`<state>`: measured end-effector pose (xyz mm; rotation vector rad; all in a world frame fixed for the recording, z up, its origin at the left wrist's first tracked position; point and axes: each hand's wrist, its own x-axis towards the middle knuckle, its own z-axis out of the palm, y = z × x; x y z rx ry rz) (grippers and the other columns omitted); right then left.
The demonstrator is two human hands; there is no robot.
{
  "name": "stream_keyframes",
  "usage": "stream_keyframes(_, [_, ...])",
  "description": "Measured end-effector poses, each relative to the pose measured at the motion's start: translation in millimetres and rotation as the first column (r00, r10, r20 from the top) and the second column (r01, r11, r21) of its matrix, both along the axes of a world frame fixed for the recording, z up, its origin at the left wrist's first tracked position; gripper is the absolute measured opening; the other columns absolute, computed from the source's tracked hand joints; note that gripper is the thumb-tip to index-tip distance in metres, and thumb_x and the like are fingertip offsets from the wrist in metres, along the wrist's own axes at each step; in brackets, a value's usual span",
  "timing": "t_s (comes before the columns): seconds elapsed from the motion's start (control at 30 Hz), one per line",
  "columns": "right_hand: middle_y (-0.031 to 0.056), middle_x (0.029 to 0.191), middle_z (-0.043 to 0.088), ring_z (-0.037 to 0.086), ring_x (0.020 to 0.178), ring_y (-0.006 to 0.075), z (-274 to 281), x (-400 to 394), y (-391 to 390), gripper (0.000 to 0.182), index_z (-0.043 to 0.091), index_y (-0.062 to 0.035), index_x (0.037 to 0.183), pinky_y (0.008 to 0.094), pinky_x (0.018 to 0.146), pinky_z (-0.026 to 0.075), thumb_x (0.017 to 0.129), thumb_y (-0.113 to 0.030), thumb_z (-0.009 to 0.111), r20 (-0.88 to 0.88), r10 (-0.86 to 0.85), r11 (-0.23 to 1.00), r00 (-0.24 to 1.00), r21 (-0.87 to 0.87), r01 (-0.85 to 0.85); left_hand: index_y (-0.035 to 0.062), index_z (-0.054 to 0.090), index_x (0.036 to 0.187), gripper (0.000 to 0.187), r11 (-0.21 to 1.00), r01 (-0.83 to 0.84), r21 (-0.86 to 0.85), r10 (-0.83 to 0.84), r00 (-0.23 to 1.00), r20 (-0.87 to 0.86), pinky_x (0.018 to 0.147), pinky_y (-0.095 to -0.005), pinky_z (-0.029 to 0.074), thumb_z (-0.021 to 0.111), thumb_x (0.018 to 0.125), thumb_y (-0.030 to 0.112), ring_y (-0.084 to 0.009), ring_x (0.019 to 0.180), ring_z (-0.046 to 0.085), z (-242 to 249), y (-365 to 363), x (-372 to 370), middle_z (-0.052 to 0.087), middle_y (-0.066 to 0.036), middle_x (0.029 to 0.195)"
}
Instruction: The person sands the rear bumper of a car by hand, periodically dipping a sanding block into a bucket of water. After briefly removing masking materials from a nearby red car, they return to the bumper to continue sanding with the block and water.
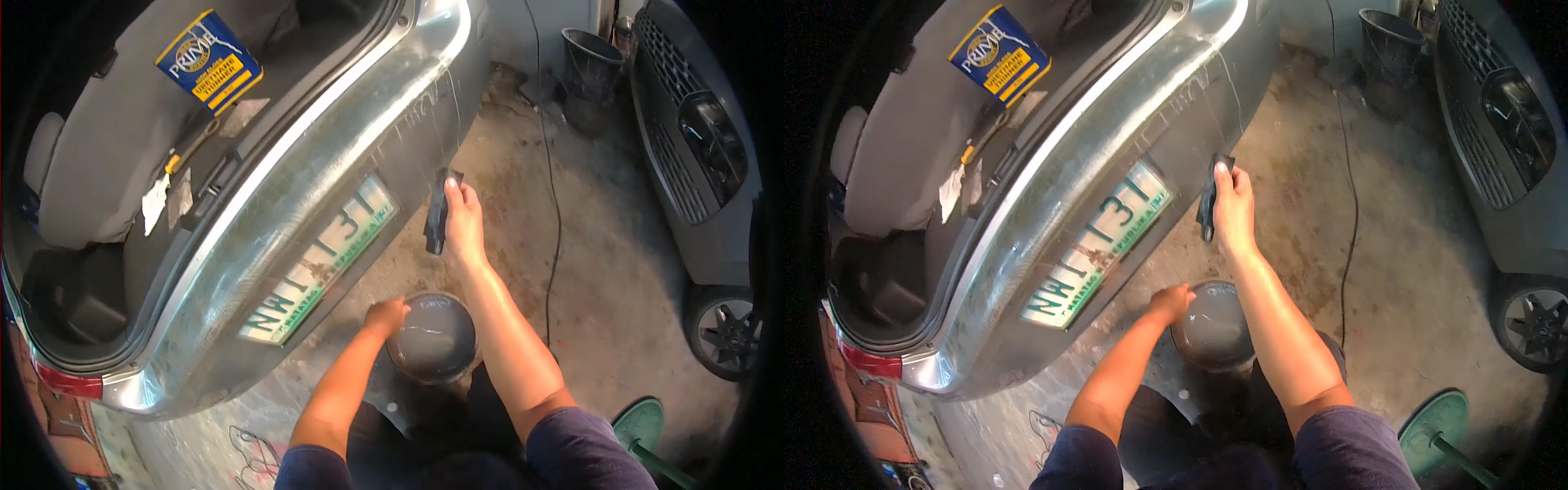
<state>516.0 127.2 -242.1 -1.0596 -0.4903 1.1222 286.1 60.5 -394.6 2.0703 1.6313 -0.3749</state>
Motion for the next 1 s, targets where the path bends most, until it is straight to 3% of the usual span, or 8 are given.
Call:
stream_keyframes(0.23, [-0.0015, 0.081, 0.054, 0.05, 0.07, 0.0078, 21.0, 5.9, -11.5, 0.038, 0.059, -0.002, 0.106, 0.0274, 0.06, 0.044, 0.107, -0.039, 0.058, -0.043, -0.002, 1.0, 0.999, 0.009, 0.002, 0.0063, 0.066, 0.117, 0.032, 0.975, -0.193, 0.113, 0.191, 0.981, 0.028, 0.097, -0.0484, 0.052, 0.059, 0.101, 0.032, -0.0358, 0.119, 0.066, 11.7, 12.5, 4.3, 0.07, -0.021, 0.125])
stream_keyframes(0.33, [-0.001, 0.085, 0.056, 0.05, 0.075, 0.0089, -0.3, 4.3, 0.7, 0.043, 0.062, -0.0004, 0.114, 0.0297, 0.068, 0.045, 0.106, -0.042, 0.06, 0.03, -0.003, 0.999, 1.0, 0.032, 0.002, 0.0028, 0.068, 0.109, 0.029, 0.756, -0.037, 0.653, 0.002, 0.999, 0.053, 0.093, -0.0485, 0.054, 0.06, 0.098, 0.028, -0.0371, 0.114, 0.068, 4.4, -5.1, 25.2, 0.072, -0.021, 0.114])
stream_keyframes(0.4, [-0.0017, 0.088, 0.058, 0.05, 0.078, 0.0088, -13.4, 4.2, 5.8, 0.043, 0.065, -0.0021, 0.118, 0.0286, 0.07, 0.043, 0.104, -0.043, 0.062, 0.011, 0.049, 0.999, 0.999, 0.013, -0.049, 0.0011, 0.072, 0.102, 0.026, 0.99, -0.133, 0.053, 0.13, 0.99, 0.058, 0.094, -0.0509, 0.053, 0.055, 0.093, 0.017, -0.0397, 0.109, 0.068, 48.6, -16.8, 65.0, 0.07, -0.025, 0.113])
stream_keyframes(0.5, [0.0011, 0.09, 0.065, 0.059, 0.078, 0.0111, -9.9, -6.4, 6.8, 0.04, 0.065, -0.0025, 0.115, 0.028, 0.072, 0.048, 0.103, -0.041, 0.065, -0.097, 0.03, 0.999, 0.995, 0.028, -0.028, -0.0043, 0.075, 0.093, 0.033, 0.999, 0.0, -0.045, 0.015, 0.941, 0.339, 0.088, -0.0555, 0.055, 0.055, 0.088, 0.022, -0.0478, 0.095, 0.07, -98.9, -56.9, 48.6, 0.072, -0.03, 0.1])
stream_keyframes(0.67, [0.0061, 0.099, 0.069, 0.067, 0.086, 0.0162, 4.3, -4.5, 5.6, 0.037, 0.062, -0.0023, 0.115, 0.0309, 0.077, 0.053, 0.105, -0.038, 0.063, -0.098, 0.044, 0.999, 0.994, 0.014, -0.043, 0.0031, 0.067, 0.083, 0.031, 0.664, -0.203, -0.72, 0.69, 0.539, 0.484, 0.053, -0.0405, 0.048, 0.058, 0.097, 0.03, -0.0254, 0.06, 0.062, -148.9, -67.1, 38.7, 0.064, -0.014, 0.071])
stream_keyframes(0.8, [0.0063, 0.098, 0.071, 0.067, 0.085, 0.0157, -2.0, 1.8, 13.9, 0.037, 0.063, -0.0032, 0.116, 0.0305, 0.075, 0.053, 0.105, -0.038, 0.063, -0.101, 0.019, 1.0, 0.995, 0.008, -0.018, 0.0198, 0.052, 0.07, 0.039, 0.24, -0.079, -0.968, 0.961, 0.16, 0.225, 0.038, -0.0202, 0.023, 0.06, 0.102, 0.041, -0.0024, 0.047, 0.039, -22.2, -37.4, 41.0, 0.044, 0.008, 0.06])
stream_keyframes(0.9, [0.0072, 0.097, 0.071, 0.067, 0.084, 0.0163, -3.1, -1.4, 16.6, 0.038, 0.062, -0.0029, 0.119, 0.0312, 0.075, 0.054, 0.105, -0.039, 0.062, -0.127, 0.018, 1.0, 0.992, -0.001, -0.019, 0.0164, 0.058, 0.081, 0.026, 0.62, 0.094, -0.779, 0.783, -0.132, 0.608, 0.043, -0.0186, 0.026, 0.066, 0.101, 0.03, -0.0029, 0.052, 0.039, 137.7, -12.4, 9.3, 0.048, 0.009, 0.068])
stream_keyframes(1.0, [0.0083, 0.097, 0.071, 0.068, 0.084, 0.0174, -6.5, -5.0, 20.6, 0.039, 0.062, -0.002, 0.119, 0.0318, 0.075, 0.054, 0.106, -0.039, 0.062, -0.138, 0.03, 1.0, 0.99, 0.01, -0.029, 0.0063, 0.07, 0.105, 0.012, 0.922, -0.384, 0.061, 0.088, 0.359, 0.929, 0.065, -0.0253, 0.041, 0.064, 0.098, 0.013, -0.0063, 0.07, 0.045, 303.0, -21.6, -30.6, 0.053, 0.005, 0.082])
